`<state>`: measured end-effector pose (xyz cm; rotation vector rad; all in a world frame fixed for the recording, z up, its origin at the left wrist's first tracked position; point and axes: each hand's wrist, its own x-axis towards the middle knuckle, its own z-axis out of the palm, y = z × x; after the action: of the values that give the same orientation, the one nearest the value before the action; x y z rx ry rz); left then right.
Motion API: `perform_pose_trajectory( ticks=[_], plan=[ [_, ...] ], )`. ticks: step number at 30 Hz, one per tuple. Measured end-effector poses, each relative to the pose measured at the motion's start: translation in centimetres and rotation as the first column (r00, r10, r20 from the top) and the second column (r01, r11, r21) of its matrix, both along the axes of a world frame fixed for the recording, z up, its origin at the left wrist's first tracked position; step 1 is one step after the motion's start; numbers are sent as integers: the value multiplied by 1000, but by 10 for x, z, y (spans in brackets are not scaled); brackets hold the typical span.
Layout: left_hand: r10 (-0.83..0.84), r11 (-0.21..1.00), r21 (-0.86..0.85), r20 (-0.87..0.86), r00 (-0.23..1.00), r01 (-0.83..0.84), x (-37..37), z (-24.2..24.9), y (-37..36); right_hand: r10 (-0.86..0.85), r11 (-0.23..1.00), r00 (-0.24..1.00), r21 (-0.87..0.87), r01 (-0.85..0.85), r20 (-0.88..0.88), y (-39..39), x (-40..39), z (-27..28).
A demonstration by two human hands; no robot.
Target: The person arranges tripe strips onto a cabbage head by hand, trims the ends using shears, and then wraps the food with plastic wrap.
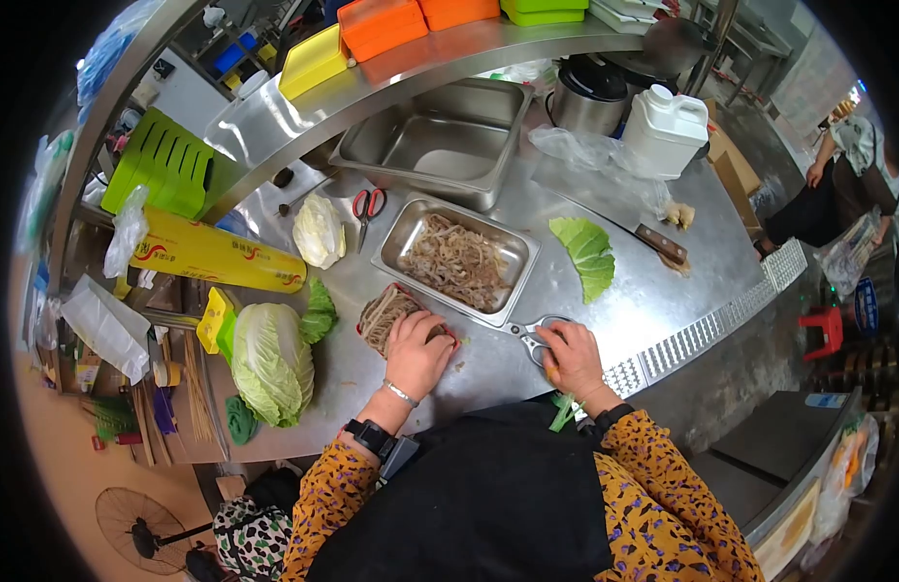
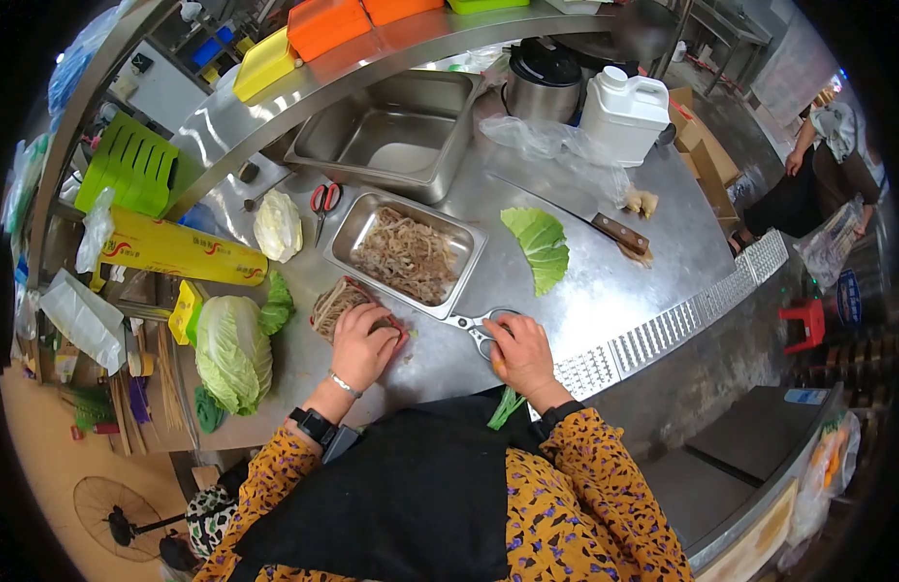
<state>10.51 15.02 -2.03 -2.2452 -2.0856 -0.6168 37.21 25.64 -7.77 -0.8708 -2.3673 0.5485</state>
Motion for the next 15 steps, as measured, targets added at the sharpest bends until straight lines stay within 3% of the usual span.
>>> perform_pose_trajectory(
  ticks=[4, 7, 10, 11, 15],
  plan=[
    [68, 997, 23, 4, 998, -68, 4, 2, -1, 4, 1000, 1000, 8, -4, -7, 0, -2, -3],
    [-49, 999, -8, -147, 988, 48, -4, -21, -4, 6, 997, 995, 79, 2, -99, 0, -7, -36],
    [-50, 992, 111, -82, 995, 59, 3, -17, 2, 30, 999, 989, 22, -27, -146, 2, 2, -27],
    [-71, 989, 129, -52, 996, 77, 1, -16, -1, 60, 998, 994, -4, -61, -86, -1, 3, -18],
    [-72, 994, 83, -43, 996, 76, 2, -18, 2, 27, 1000, 998, -13, -28, -59, 0, 6, -15]
  ],
)
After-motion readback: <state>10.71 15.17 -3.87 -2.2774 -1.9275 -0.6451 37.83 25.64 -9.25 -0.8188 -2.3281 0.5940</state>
